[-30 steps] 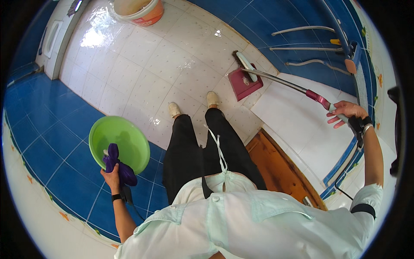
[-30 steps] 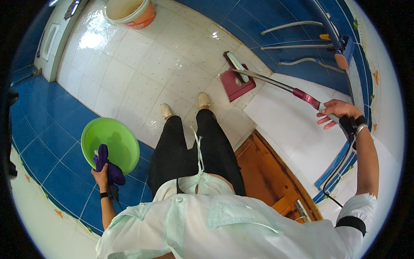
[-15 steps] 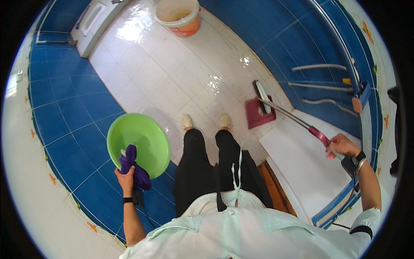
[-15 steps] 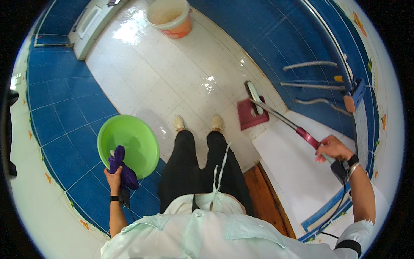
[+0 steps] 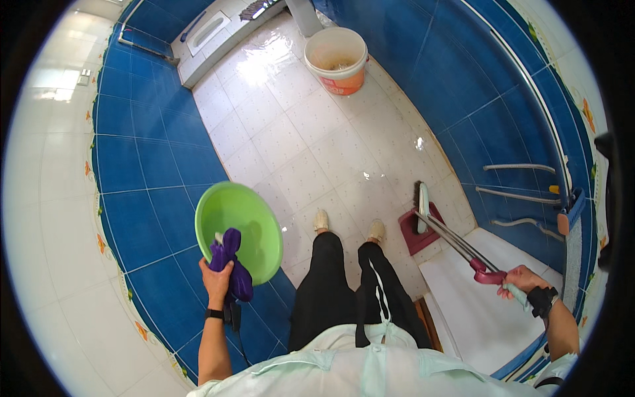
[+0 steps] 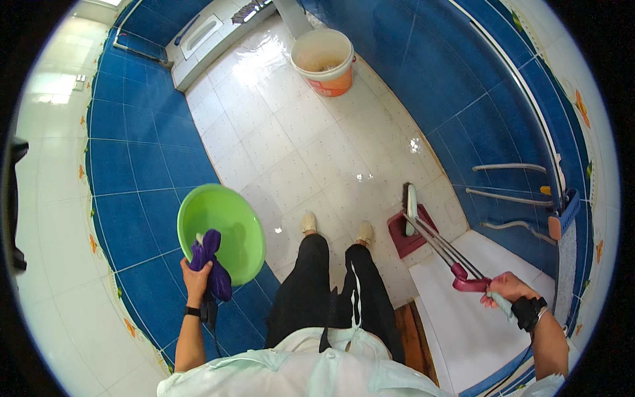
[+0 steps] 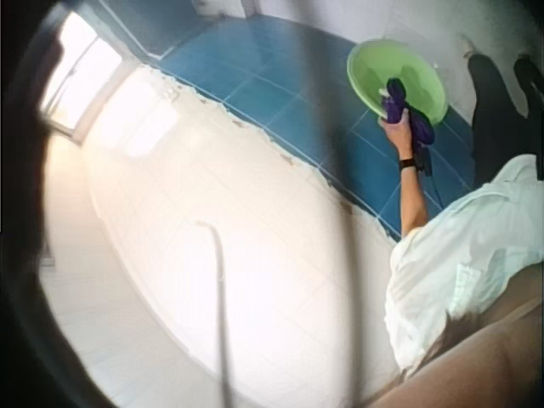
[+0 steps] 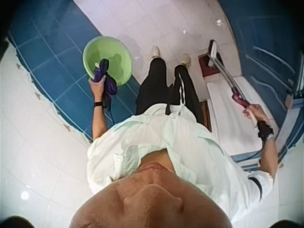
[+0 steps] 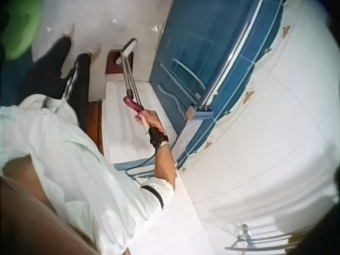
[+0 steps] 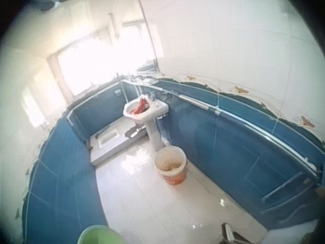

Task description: The person washes a purple cloth in a green basin, wrings it out, and then uses a broom and dustpan to sweep the tiled bathroom floor.

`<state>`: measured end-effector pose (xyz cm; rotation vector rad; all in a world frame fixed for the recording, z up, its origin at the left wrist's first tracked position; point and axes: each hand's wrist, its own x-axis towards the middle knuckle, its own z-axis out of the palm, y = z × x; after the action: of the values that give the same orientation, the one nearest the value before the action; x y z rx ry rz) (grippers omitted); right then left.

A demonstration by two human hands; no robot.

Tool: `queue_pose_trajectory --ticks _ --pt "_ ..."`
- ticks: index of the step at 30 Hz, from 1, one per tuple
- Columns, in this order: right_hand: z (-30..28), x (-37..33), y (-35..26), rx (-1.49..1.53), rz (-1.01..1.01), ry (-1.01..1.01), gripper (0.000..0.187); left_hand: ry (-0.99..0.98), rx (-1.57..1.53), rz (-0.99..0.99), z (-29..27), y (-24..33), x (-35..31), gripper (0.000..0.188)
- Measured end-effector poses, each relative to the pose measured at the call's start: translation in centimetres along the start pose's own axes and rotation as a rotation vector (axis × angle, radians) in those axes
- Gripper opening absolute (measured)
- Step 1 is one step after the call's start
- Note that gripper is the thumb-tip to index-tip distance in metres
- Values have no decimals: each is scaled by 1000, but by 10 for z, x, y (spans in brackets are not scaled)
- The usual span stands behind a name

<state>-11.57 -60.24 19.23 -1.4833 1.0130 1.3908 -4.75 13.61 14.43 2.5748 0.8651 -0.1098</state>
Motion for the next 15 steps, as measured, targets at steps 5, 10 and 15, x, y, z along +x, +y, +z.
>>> queue_pose_trajectory --ticks 5,10,15 --pt "0 -1 12 468 142 -28 17 -85 -35 184 13 41 12 70" --pt "17 -16 33 220 -81 86 22 -169 -88 308 31 88 12 69" --pt "29 -68 50 -102 -73 297 41 -236 -106 328 44 103 22 61"
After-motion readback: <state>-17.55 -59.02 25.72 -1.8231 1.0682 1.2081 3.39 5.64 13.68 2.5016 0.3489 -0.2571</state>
